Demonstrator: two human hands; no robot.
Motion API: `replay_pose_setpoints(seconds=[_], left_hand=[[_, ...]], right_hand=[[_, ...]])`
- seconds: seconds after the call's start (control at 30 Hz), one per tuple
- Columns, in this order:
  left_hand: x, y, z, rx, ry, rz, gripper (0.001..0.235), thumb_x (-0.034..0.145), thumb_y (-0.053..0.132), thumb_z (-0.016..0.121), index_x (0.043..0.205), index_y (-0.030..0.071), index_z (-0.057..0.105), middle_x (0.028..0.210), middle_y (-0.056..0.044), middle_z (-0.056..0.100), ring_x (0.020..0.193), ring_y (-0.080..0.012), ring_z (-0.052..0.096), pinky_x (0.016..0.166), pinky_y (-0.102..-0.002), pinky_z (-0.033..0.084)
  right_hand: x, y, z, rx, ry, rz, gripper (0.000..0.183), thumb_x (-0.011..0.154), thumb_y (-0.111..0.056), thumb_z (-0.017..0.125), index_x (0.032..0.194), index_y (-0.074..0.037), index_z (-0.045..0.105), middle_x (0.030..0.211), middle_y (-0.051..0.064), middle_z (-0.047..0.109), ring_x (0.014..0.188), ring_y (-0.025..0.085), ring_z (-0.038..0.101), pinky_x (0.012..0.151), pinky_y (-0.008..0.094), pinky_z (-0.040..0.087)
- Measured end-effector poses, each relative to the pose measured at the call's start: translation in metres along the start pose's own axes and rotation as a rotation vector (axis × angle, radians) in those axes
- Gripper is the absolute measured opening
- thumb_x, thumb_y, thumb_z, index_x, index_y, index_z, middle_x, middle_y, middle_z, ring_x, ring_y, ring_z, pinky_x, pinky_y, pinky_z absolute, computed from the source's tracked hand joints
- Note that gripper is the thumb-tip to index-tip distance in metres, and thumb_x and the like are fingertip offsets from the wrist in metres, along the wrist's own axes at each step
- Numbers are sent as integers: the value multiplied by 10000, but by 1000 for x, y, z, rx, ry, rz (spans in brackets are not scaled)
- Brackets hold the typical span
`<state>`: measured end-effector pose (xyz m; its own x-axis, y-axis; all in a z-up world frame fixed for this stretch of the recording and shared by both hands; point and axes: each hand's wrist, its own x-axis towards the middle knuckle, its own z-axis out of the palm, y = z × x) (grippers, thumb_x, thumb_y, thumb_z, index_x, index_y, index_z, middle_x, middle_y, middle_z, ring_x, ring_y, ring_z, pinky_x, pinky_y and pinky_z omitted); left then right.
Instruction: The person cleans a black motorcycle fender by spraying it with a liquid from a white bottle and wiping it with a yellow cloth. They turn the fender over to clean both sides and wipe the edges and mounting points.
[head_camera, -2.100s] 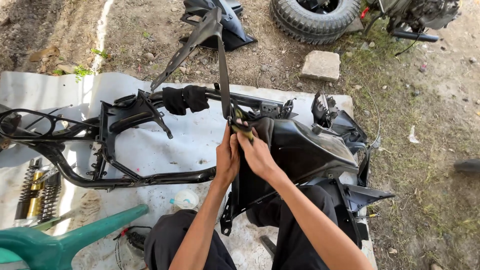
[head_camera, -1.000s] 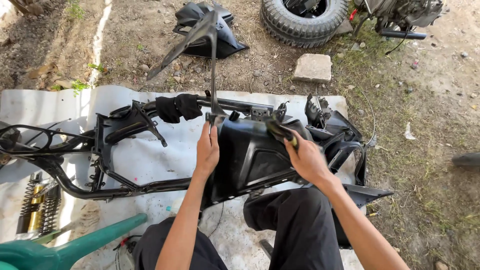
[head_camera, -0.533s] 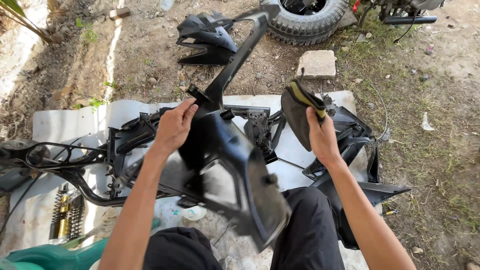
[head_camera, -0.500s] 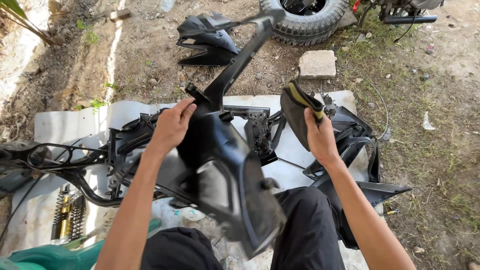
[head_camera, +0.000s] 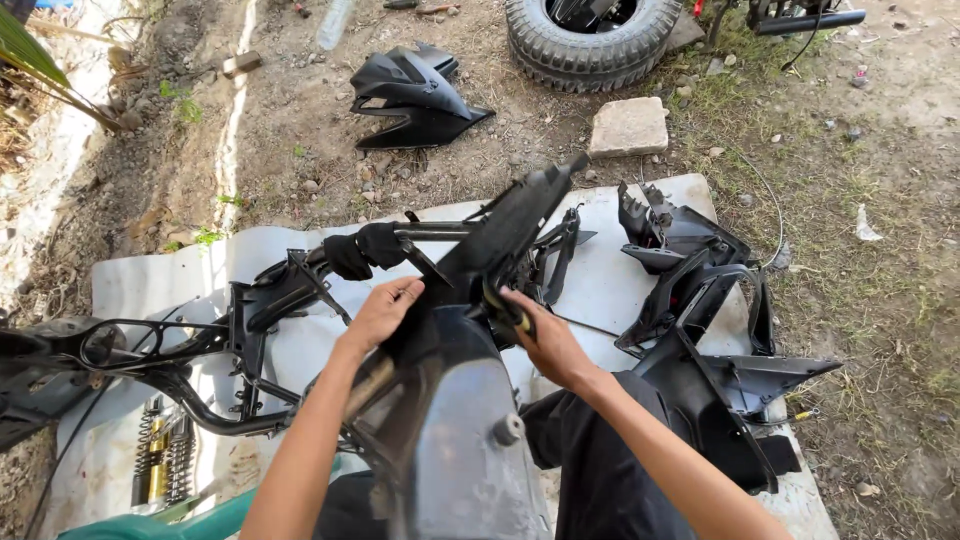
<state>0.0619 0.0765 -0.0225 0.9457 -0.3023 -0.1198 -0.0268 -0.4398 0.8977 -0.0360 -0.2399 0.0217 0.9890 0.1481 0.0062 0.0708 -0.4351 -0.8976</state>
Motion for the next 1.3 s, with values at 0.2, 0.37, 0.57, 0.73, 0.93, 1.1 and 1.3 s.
replay_pose_setpoints(seconds=[0.2, 0.37, 0.57, 0.73, 0.93, 1.1, 1.3], left_hand=[[3, -25, 20, 32, -60, 22, 439, 1057, 417, 585, 1153, 0, 687, 839, -94, 663, 837, -114, 542, 787, -339, 507], [-1, -30, 30, 240, 0, -59, 434, 1050, 443, 518, 1166, 56, 679, 866, -166, 693, 827, -329, 617, 769, -423, 505], [-1, -50, 52, 279, 126, -132, 399, 1062, 409, 482, 1164, 63, 653, 973, -188, 700, 949, -417, 645, 827, -480, 492], [-4, -63, 64, 265, 230, 3, 361, 1063, 347, 516, 1210, 41, 639, 1112, -208, 667, 1100, -392, 612, 968, -452, 475], [-45, -55, 73, 380, 504, 136, 658, 946, 370, 677, 1442, 3, 448, 1375, -316, 499, 1295, -478, 442, 1094, -512, 355], [-159, -8, 79, 266, 489, -495, 822, 977, 483, 570, 1593, 54, 235, 1437, -316, 453, 1319, -477, 480, 1116, -502, 388], [-199, 46, 109, 102, 250, -850, 969, 883, 712, 450, 1643, 239, 78, 1529, -275, 387, 1296, -472, 545, 1078, -519, 451]], right_hand=[[3, -2, 14, -118, -200, 16, 644, 925, -69, 618, 1533, -158, 427, 1452, 140, 591, 1263, 378, 570, 1030, 446, 492], [14, 13, 36, -177, -138, -228, 649, 907, -26, 639, 1518, -90, 433, 1515, 139, 541, 1372, 352, 518, 1114, 425, 443], [27, 16, 61, -283, -194, -318, 725, 838, -13, 696, 1512, -72, 433, 1538, 136, 505, 1436, 340, 436, 1146, 437, 395], [33, 13, 71, -469, -200, -441, 654, 803, -91, 773, 1405, -49, 521, 1445, 112, 565, 1416, 317, 454, 1196, 461, 351], [38, 16, 72, -567, -240, -477, 651, 713, -94, 792, 1317, -33, 559, 1324, 100, 604, 1338, 324, 490, 1146, 435, 384], [37, 21, 73, -619, -272, -488, 696, 706, -104, 807, 1347, -41, 544, 1360, 98, 573, 1345, 326, 462, 1150, 443, 369], [32, 16, 76, -646, -256, -438, 724, 714, -107, 807, 1379, -52, 526, 1424, 95, 546, 1370, 330, 438, 1161, 437, 355]])
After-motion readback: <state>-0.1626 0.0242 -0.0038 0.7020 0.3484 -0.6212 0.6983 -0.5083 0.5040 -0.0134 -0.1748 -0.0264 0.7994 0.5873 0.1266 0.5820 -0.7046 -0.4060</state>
